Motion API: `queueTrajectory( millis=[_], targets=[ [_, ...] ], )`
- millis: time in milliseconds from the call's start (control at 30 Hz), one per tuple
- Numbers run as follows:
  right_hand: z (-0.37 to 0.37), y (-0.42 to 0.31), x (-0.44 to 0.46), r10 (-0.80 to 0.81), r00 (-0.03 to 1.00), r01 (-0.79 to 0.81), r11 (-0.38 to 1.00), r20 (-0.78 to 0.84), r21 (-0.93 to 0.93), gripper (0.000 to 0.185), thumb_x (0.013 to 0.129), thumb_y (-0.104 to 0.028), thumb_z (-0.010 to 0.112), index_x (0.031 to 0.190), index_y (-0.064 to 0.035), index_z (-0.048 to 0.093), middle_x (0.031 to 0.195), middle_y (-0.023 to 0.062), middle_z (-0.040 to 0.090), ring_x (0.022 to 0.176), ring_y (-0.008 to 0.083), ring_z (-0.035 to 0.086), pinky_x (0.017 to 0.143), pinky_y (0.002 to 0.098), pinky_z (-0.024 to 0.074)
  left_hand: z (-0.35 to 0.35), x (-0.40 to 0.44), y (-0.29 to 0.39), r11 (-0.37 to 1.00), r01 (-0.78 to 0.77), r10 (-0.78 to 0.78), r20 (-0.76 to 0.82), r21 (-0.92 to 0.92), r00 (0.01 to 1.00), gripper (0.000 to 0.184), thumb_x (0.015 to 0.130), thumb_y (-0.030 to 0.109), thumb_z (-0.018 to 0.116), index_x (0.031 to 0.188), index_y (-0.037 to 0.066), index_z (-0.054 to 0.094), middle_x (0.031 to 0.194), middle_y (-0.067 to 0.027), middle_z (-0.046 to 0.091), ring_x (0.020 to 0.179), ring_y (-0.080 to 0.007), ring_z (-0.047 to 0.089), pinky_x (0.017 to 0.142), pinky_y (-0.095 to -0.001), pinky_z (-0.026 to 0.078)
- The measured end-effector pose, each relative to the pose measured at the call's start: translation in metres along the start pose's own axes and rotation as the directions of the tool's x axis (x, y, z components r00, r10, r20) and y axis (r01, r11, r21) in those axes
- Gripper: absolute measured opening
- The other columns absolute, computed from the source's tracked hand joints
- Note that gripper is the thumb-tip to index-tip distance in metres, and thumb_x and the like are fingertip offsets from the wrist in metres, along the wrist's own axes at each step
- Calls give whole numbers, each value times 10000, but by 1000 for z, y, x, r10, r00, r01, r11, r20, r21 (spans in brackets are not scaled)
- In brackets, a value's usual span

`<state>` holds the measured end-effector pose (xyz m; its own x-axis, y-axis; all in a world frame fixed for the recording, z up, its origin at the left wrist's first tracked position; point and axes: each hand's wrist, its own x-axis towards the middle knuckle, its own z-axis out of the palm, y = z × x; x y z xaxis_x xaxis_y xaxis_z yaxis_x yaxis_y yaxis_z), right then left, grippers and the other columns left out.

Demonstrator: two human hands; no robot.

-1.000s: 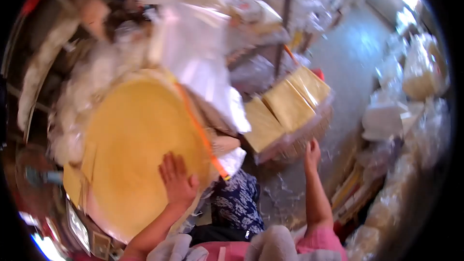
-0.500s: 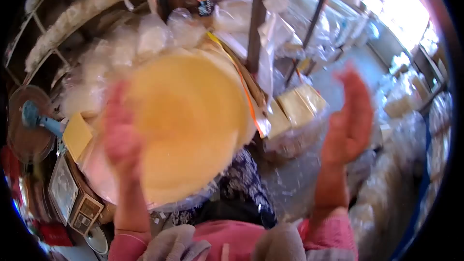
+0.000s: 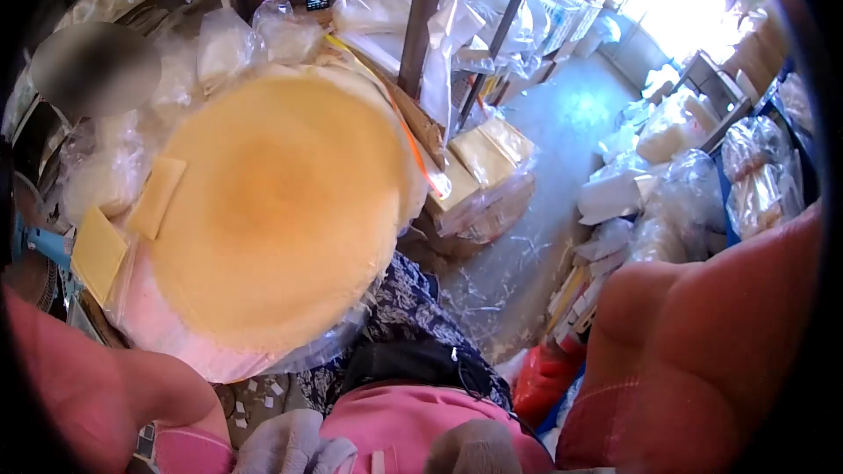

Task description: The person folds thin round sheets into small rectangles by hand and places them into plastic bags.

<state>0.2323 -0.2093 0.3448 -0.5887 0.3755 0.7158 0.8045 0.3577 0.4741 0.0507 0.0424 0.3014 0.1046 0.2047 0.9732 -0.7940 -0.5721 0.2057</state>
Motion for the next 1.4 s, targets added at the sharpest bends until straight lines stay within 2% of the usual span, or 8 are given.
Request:
queueTrajectory(
  millis=[267, 367, 467, 567, 800, 933, 1233, 1400],
  targets=[
    [4, 16, -14, 157, 971, -146, 987, -179, 71, 417, 902, -71, 562, 1296, 31, 470, 1316, 136, 506, 1197, 222, 509, 1019, 343, 384, 17, -11, 9, 996, 52, -45, -107, 67, 993, 639, 865, 235, 613, 1353, -75, 341, 1392, -227, 390, 1321, -354, 343, 1087, -440, 278],
    [7, 40, -58, 425, 853, -408, 905, -302, 120, 416, 899, -55, 567, 1296, 25, 475, 1315, 126, 510, 1197, 210, 511, 1015, 327, 389, 30, -44, -23, 925, 302, -288, -92, 230, 953, 633, 864, 239, 620, 1344, -79, 357, 1383, -229, 403, 1320, -363, 343, 1087, -444, 278],
    [10, 69, -146, 824, 447, -793, 545, -349, 271, 415, 896, -38, 572, 1296, 18, 479, 1314, 116, 514, 1197, 198, 513, 1011, 311, 395, 43, -103, -88, 735, 488, -607, 134, 471, 784, 526, 886, 144, 581, 1338, -52, 396, 1364, -204, 444, 1298, -313, 390, 1076, -389, 283],
    [-1, 89, -280, 934, -233, -890, -93, -270, 446, 459, 915, -204, 596, 1305, 6, 478, 1218, 81, 577, 1084, 150, 567, 886, 274, 447, 72, -149, -137, 555, 530, -797, 228, 641, 560, 535, 895, 178, 574, 1351, -29, 386, 1378, -205, 423, 1303, -307, 382, 1076, -364, 292],
    [5, 80, -570, 569, -813, -557, -696, -125, 454, 769, 790, -476, 693, 1330, 2, 425, 1277, 105, 504, 1033, 252, 555, 849, 371, 451, 111, -235, -245, 368, 444, -917, 241, 817, 317, 632, 905, 297, 536, 1387, -41, 305, 1446, -217, 307, 1358, -345, 265, 1111, -408, 219],
    [33, 88, -678, 348, -937, -326, -860, -17, 393, 874, 702, -578, 722, 1309, -7, 457, 1333, 154, 431, 1084, 345, 504, 829, 419, 447, 137, -258, -258, 285, -36, -903, 281, 958, 326, 679, 906, 370, 473, 1406, -41, 265, 1473, -217, 253, 1381, -373, 200, 1125, -482, 128],
    [105, 143, -824, 203, -975, -219, -950, -94, 222, 920, 617, -685, 720, 1218, -8, 551, 1096, 140, 558, 866, 269, 519, 669, 412, 427, 147, -254, -266, 247, -54, -930, 252, 968, 269, 704, 897, 403, 421, 1408, -50, 249, 1469, -242, 240, 1362, -415, 212, 1104, -525, 138],
    [123, 145, -896, 285, -943, -209, -910, 172, 359, 730, 685, -629, 710, 1175, -102, 586, 1024, 84, 614, 812, 228, 571, 599, 363, 425, 149, -255, -268, 239, -69, -936, 248, 969, 249, 732, 903, 439, 398, 1395, -81, 247, 1455, -274, 237, 1346, -451, 218, 1095, -542, 153]
  ],
)
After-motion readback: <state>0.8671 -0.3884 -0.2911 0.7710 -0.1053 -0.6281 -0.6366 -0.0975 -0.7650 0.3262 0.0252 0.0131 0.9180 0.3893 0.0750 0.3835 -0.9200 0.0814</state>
